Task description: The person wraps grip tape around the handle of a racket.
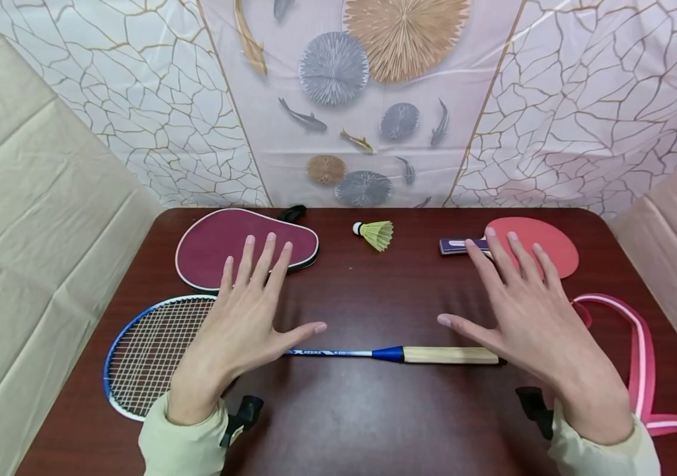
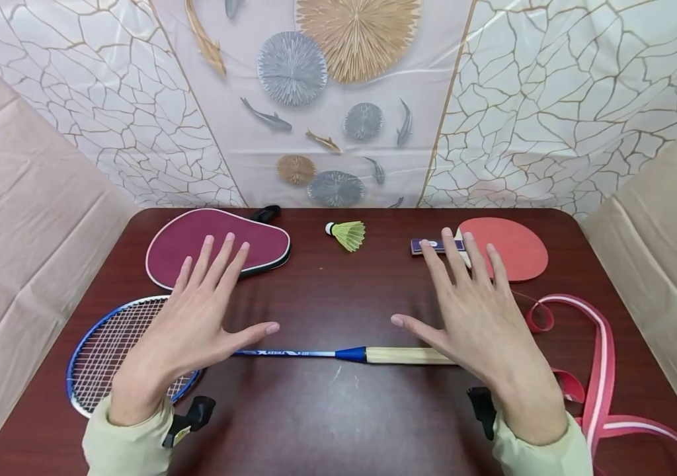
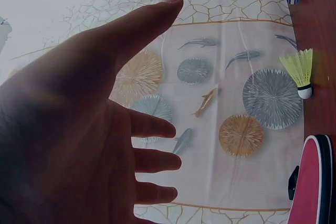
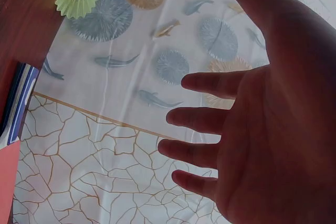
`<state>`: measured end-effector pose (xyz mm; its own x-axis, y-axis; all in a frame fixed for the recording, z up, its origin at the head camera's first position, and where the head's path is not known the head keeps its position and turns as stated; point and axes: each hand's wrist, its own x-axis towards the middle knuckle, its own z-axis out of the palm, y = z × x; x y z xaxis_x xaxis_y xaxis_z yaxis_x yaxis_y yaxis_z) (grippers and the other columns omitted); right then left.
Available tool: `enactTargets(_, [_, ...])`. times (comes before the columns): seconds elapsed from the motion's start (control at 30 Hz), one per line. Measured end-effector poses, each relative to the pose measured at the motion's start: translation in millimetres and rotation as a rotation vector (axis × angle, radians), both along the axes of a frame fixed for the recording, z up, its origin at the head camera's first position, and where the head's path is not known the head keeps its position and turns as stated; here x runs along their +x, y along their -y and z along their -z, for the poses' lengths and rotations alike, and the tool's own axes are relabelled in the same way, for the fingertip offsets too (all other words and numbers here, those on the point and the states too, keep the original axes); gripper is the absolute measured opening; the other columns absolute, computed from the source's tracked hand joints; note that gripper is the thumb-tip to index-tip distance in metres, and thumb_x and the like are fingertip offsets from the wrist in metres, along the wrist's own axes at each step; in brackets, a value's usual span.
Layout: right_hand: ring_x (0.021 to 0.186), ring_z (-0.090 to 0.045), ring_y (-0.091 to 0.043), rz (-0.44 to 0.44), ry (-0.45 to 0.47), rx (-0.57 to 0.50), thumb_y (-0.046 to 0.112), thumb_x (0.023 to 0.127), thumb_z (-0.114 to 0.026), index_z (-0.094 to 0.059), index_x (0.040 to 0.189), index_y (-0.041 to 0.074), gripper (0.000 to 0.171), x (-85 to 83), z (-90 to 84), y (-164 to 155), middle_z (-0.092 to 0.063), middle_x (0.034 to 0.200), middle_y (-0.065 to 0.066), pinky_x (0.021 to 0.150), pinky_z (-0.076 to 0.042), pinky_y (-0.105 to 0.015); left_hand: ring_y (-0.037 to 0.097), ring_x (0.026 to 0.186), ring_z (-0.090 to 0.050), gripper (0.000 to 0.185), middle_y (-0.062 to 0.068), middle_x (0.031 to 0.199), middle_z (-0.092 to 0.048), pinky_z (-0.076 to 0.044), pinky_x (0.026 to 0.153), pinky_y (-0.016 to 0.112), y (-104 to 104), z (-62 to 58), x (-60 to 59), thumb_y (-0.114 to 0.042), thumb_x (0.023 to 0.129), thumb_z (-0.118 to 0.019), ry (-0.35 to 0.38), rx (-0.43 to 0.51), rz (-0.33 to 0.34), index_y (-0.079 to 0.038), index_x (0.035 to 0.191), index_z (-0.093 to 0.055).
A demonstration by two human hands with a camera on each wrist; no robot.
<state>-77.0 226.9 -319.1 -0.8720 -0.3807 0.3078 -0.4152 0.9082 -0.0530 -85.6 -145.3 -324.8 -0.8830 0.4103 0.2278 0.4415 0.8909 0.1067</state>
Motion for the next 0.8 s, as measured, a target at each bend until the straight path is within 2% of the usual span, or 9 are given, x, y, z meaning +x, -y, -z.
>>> enactTargets(0.17, [0.139, -0.022, -0.049, 0.002, 0.007, 0.005, 0.069, 0.077, -0.067, -0.030, 0.153, 0.008, 0.104, -1.6, 0.3, -1.1, -0.022, 0.157, -0.022, 0.115, -0.003, -0.057, 0.030, 0.148, 0.007, 0.103, 0.010, 0.163, -0.009, -0.009, 0.115, 0.058, -3.9, 1.8, -3.6, -0.075, 0.083, -0.053, -0.018, 0.005, 0.020, -0.013, 0.157, -0.017])
enactTargets(0.3, [0.139, -0.025, -0.048, -0.010, -0.002, 0.008, 0.069, 0.077, -0.067, -0.031, 0.153, 0.008, 0.103, -3.7, 2.0, -2.3, -0.024, 0.157, -0.021, 0.116, -0.006, -0.056, 0.029, 0.148, -0.005, 0.092, 0.011, 0.160, -0.022, -0.014, 0.116, 0.054, -6.5, 5.0, -8.1, -0.061, 0.087, -0.062, -0.073, 0.017, 0.061, -0.011, 0.156, -0.024])
enactTargets(0.43, [0.141, -0.027, -0.040, -0.077, -0.011, -0.019, 0.066, 0.079, -0.068, -0.032, 0.152, 0.009, 0.100, -6.6, 4.9, -1.9, -0.030, 0.156, -0.018, 0.115, -0.016, -0.053, 0.029, 0.145, -0.021, 0.082, 0.010, 0.155, -0.033, -0.024, 0.114, 0.050, -6.2, 12.0, -10.5, -0.050, 0.089, -0.066, -0.112, 0.056, 0.104, -0.010, 0.152, -0.033])
enactTargets(0.63, [0.135, -0.038, -0.030, -0.160, 0.103, -0.110, 0.062, 0.082, -0.068, -0.035, 0.151, 0.013, 0.091, -12.1, 15.1, -1.8, -0.043, 0.147, -0.011, 0.107, -0.031, -0.054, 0.025, 0.125, -0.048, 0.061, 0.006, 0.132, -0.057, -0.040, 0.104, 0.045, -8.2, 35.9, -14.6, -0.041, 0.089, -0.071, -0.099, 0.159, 0.204, -0.010, 0.139, -0.053])
enactTargets(0.8, [0.127, -0.046, -0.028, -0.178, 0.184, -0.130, 0.064, 0.082, -0.067, -0.043, 0.147, 0.014, 0.086, -14.7, 30.7, 1.6, -0.050, 0.140, -0.008, 0.103, -0.036, -0.055, 0.019, 0.113, -0.056, 0.048, 0.000, 0.118, -0.064, -0.049, 0.089, 0.041, -15.5, 61.7, -14.3, -0.037, 0.088, -0.074, -0.035, 0.202, 0.253, -0.013, 0.127, -0.063])
